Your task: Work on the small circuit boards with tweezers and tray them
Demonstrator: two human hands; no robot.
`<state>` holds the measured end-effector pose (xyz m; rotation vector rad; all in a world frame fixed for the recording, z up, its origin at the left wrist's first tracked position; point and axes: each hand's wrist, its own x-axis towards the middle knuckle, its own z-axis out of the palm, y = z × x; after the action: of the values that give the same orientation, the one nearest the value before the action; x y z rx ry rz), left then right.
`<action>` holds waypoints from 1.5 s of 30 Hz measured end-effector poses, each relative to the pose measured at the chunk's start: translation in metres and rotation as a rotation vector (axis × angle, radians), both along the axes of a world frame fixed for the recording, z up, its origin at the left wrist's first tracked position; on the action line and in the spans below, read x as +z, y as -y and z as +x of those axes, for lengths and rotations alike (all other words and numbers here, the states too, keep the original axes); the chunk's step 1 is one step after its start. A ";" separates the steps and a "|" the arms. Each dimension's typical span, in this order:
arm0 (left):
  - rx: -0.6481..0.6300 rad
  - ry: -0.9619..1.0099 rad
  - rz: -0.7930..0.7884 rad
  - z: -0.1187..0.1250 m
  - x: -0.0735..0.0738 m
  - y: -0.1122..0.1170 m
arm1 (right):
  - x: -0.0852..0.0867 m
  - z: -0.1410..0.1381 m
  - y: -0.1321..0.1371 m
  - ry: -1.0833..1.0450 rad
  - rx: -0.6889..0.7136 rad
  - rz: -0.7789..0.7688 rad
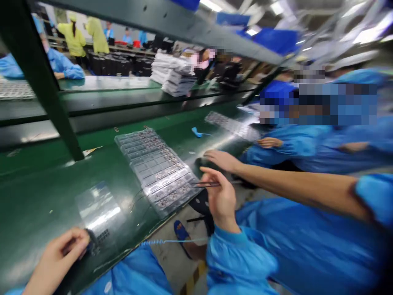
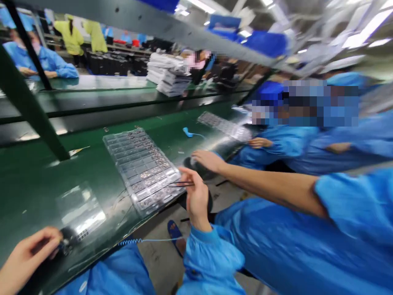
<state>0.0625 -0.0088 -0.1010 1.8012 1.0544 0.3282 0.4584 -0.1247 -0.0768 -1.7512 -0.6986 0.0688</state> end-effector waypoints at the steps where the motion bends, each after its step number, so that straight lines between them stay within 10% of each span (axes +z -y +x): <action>1: 0.023 0.000 -0.040 0.002 0.005 0.000 | -0.006 -0.022 0.006 -0.131 0.046 0.102; 7: 0.090 0.011 -0.165 -0.011 0.013 -0.011 | -0.044 -0.122 0.009 -0.728 0.401 0.010; 13: 0.009 -0.033 -0.197 -0.009 0.006 -0.026 | -0.054 -0.170 -0.026 -0.810 0.635 -0.124; 23: -0.319 0.050 -0.076 0.031 -0.004 -0.024 | -0.062 -0.174 -0.042 -0.542 0.804 -0.348; 45: -0.284 0.017 -0.037 0.035 -0.012 -0.024 | -0.059 -0.183 -0.042 -0.445 0.715 -0.386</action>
<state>0.0975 0.0154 -0.1131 1.8812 0.7740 0.1497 0.2756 -0.0829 -0.1358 -1.6692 -0.9831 1.1077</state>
